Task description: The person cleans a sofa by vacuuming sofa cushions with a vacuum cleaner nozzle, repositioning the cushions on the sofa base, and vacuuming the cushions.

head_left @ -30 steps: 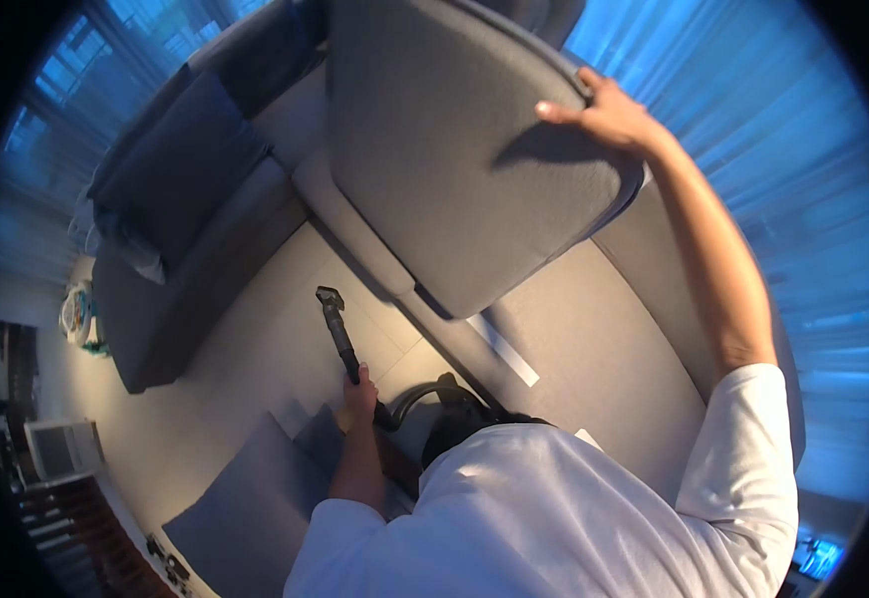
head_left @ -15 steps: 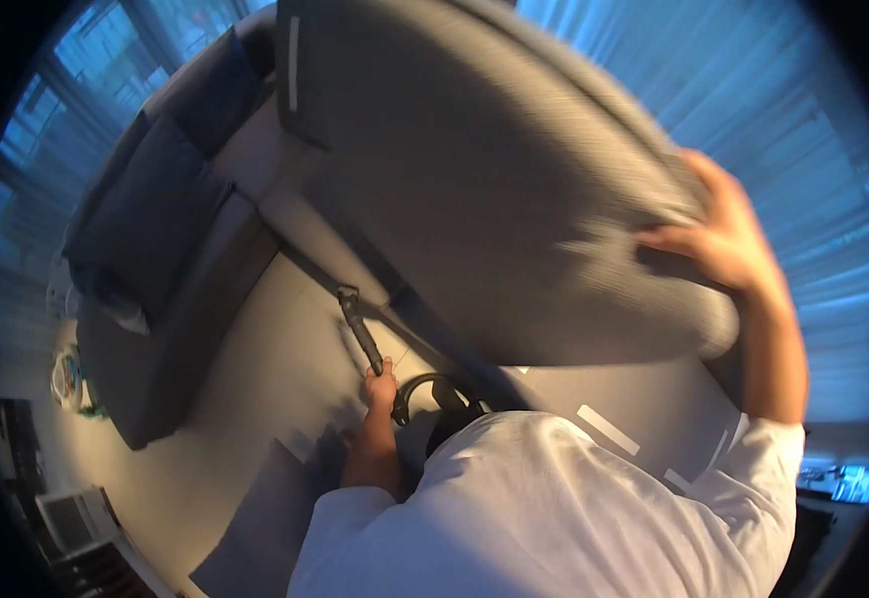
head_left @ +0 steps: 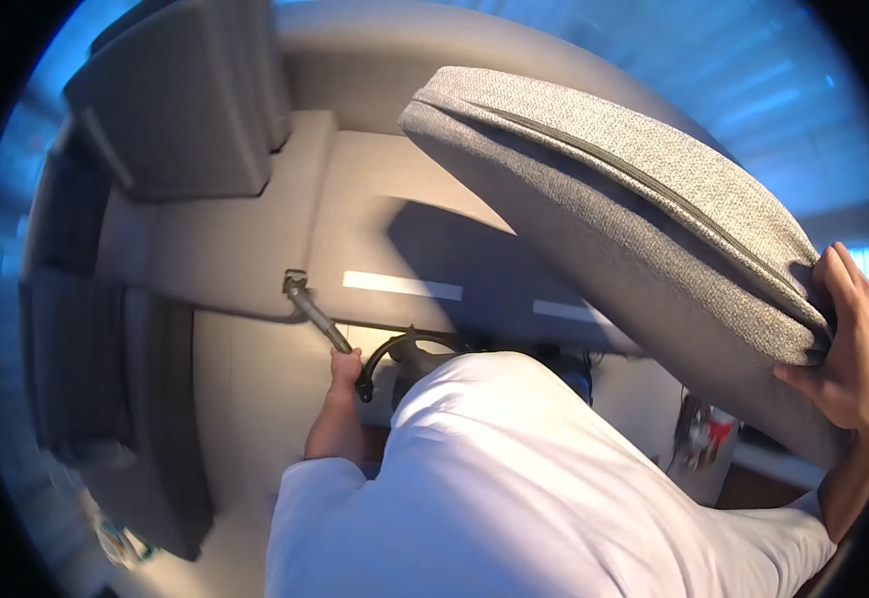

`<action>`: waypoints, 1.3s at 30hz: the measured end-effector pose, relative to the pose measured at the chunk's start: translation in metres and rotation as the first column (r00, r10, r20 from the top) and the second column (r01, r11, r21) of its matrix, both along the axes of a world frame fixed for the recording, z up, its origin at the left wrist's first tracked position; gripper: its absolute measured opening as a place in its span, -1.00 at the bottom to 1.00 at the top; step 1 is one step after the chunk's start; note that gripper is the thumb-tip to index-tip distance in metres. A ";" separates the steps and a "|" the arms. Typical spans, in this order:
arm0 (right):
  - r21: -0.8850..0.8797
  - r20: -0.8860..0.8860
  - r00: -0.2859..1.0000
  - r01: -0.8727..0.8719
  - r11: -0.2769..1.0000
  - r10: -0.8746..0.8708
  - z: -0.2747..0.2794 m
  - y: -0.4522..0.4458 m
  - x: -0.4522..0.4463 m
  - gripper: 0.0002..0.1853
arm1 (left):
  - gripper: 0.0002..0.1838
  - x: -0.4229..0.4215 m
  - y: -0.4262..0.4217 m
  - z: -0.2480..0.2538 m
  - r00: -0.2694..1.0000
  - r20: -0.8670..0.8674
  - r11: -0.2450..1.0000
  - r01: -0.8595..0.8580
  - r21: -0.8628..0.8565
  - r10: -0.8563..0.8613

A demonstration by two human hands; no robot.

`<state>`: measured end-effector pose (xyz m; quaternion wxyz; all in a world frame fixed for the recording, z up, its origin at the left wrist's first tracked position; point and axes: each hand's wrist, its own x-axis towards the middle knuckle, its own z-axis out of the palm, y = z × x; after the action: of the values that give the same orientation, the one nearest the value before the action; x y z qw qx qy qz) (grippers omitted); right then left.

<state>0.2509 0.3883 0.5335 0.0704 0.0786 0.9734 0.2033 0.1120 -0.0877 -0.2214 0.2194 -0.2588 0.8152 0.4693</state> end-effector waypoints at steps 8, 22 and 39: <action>-0.162 0.023 0.978 0.210 0.964 -0.209 0.017 -0.051 0.137 0.44 | -0.20 -0.026 -0.040 -0.009 0.951 0.150 0.939 0.294 -0.177 -0.269; -0.224 0.229 0.954 0.245 0.943 -0.193 -0.104 -0.196 0.188 0.47 | 0.02 -0.104 -0.020 0.069 0.919 -0.345 0.815 0.345 0.466 -0.192; -0.217 0.042 0.999 0.018 0.976 -0.009 -0.295 -0.417 0.116 -0.27 | -0.02 -0.055 -0.353 0.190 0.862 -0.148 0.432 -0.089 0.898 0.485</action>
<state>0.3670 -0.0290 0.2389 0.0997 0.0728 0.9876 0.0965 0.0570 -0.4411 -0.0312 0.0690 -0.1523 0.4325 0.8860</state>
